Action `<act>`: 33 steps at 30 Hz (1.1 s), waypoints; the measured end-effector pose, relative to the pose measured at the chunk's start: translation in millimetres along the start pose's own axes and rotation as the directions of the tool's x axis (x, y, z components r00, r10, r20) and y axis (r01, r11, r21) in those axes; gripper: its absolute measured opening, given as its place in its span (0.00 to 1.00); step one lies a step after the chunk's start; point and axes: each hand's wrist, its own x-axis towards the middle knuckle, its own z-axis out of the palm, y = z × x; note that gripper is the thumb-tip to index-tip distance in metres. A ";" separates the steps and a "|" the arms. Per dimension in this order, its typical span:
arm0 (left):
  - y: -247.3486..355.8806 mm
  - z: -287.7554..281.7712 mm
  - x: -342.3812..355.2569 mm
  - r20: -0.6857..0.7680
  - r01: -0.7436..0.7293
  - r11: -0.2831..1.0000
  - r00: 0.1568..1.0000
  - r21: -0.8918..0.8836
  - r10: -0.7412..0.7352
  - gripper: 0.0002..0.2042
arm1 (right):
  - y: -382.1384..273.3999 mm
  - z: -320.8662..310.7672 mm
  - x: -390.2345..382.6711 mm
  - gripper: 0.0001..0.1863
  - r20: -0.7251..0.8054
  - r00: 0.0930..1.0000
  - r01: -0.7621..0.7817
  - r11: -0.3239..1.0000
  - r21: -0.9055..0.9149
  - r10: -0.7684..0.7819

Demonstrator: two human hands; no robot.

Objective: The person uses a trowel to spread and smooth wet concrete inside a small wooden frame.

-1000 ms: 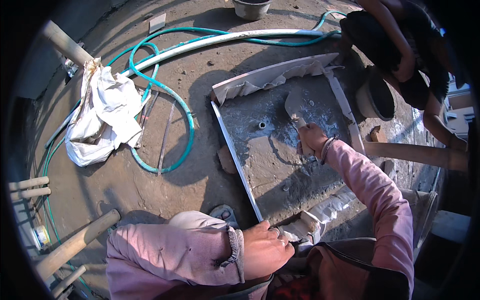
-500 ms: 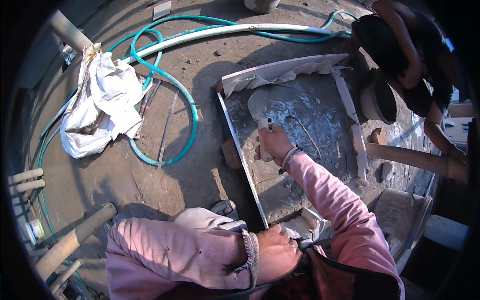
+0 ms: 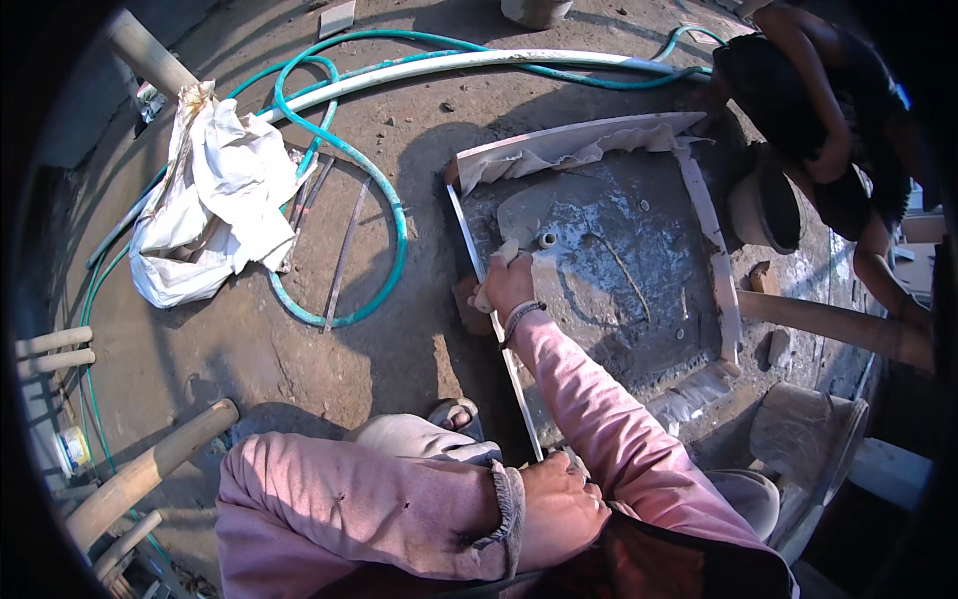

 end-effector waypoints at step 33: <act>-0.5 -7.3 26.0 0.093 -0.021 0.999 0.995 -0.043 0.025 0.12 | -17.6 -89.8 -14.1 0.25 0.431 0.879 0.476 0.437 -0.763 -0.204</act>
